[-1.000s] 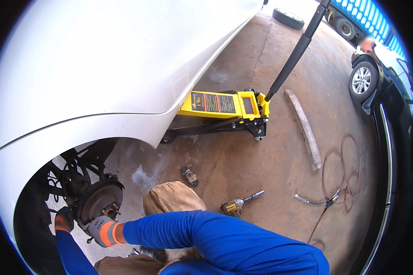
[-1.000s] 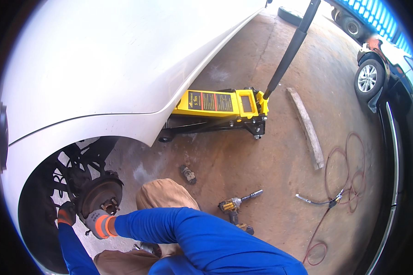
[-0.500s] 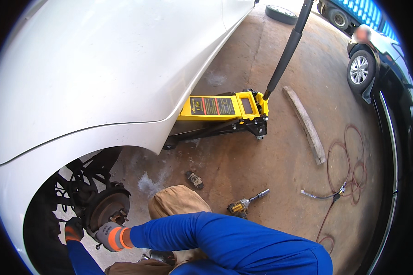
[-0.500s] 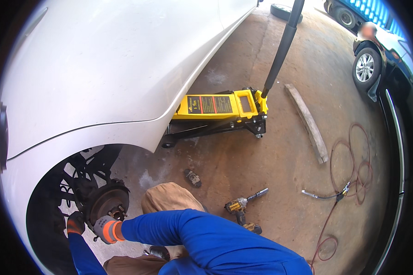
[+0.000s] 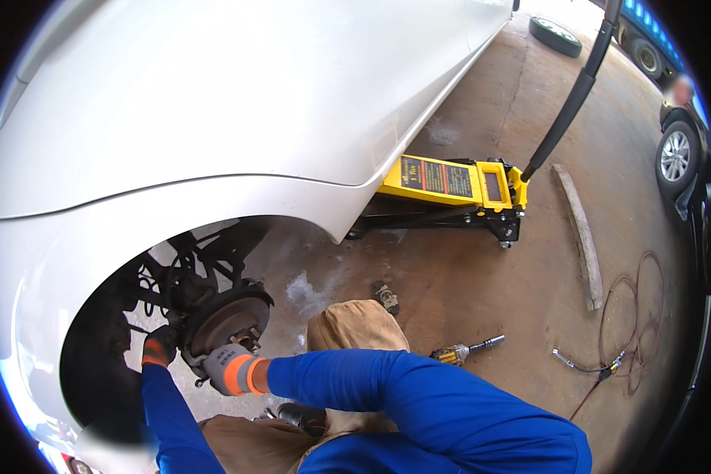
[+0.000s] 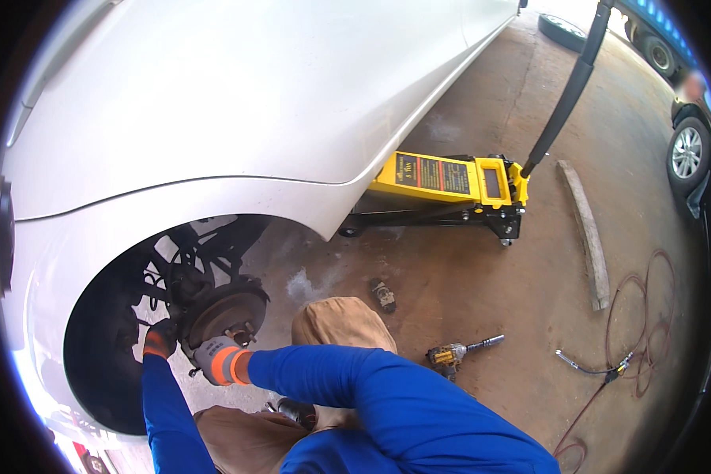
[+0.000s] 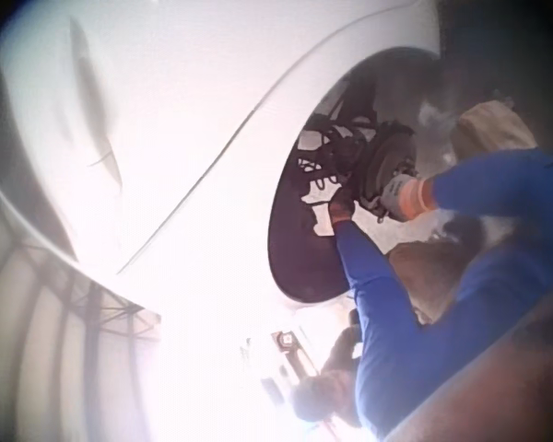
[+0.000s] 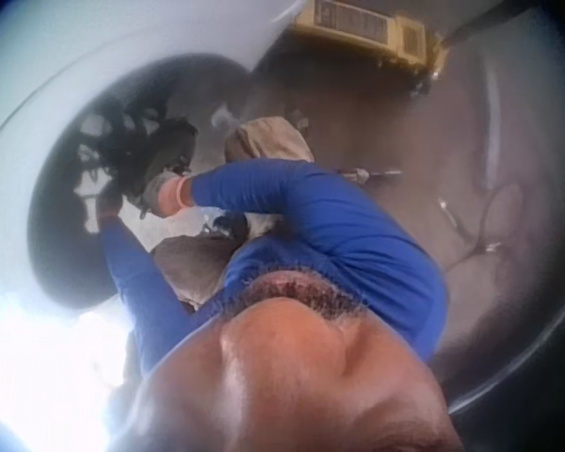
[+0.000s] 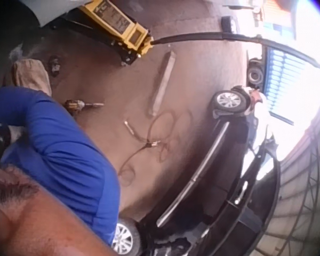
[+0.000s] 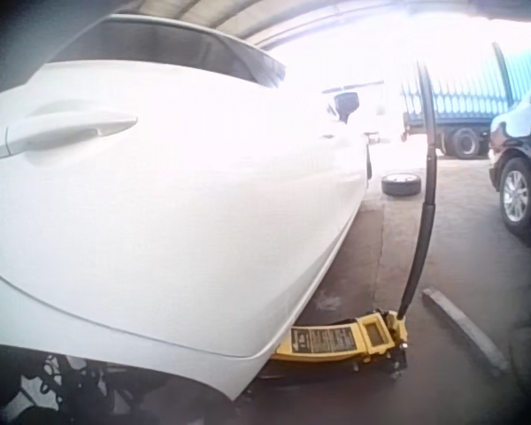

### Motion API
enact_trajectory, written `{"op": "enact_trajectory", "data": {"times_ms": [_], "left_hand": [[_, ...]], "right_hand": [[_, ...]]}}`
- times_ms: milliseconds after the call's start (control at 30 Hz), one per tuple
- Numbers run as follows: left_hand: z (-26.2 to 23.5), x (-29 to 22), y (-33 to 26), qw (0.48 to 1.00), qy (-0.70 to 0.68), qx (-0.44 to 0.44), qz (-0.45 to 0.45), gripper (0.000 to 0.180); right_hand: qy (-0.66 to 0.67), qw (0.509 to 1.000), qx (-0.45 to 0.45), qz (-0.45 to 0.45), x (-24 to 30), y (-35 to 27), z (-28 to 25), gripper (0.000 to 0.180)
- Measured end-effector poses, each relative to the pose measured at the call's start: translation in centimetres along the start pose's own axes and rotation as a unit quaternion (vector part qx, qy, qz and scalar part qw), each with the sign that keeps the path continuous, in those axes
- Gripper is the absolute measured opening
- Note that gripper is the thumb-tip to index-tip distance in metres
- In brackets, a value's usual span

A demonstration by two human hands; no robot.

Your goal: The person removes the brake caliper and old brake pads from a white car's wheel hub, then installs new brake pads and reattaches the caliper. The person uses a wrench and other hand tools to loosen and tighten bolts during the process.

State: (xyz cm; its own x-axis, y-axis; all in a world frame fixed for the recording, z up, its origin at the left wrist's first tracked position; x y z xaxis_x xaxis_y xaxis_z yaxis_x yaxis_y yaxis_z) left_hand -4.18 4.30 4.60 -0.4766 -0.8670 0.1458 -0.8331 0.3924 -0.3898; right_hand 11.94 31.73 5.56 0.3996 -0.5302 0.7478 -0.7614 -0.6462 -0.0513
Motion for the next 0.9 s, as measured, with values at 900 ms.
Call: {"op": "enact_trajectory", "data": {"times_ms": [900], "left_hand": [[0.2, -1.1, 0.8, 0.672, -0.686, 0.026, -0.277, 0.025]], "right_hand": [[-0.019, 0.998, 0.050, 0.019, -0.6, 0.7, 0.2, 0.028]]}}
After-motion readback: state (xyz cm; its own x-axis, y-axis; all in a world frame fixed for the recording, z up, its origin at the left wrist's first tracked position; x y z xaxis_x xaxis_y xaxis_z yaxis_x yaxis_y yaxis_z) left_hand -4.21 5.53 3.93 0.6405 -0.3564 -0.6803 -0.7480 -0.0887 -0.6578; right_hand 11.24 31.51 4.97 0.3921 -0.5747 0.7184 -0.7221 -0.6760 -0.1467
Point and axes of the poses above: each hand's wrist, its own y-axis towards the middle knuckle, its own z-axis out of the palm, x = y × z, the point moved 1 cm from there along y, towards the middle knuckle, and after that the axes turned 14 degrees about x, right-handed, at the moved point
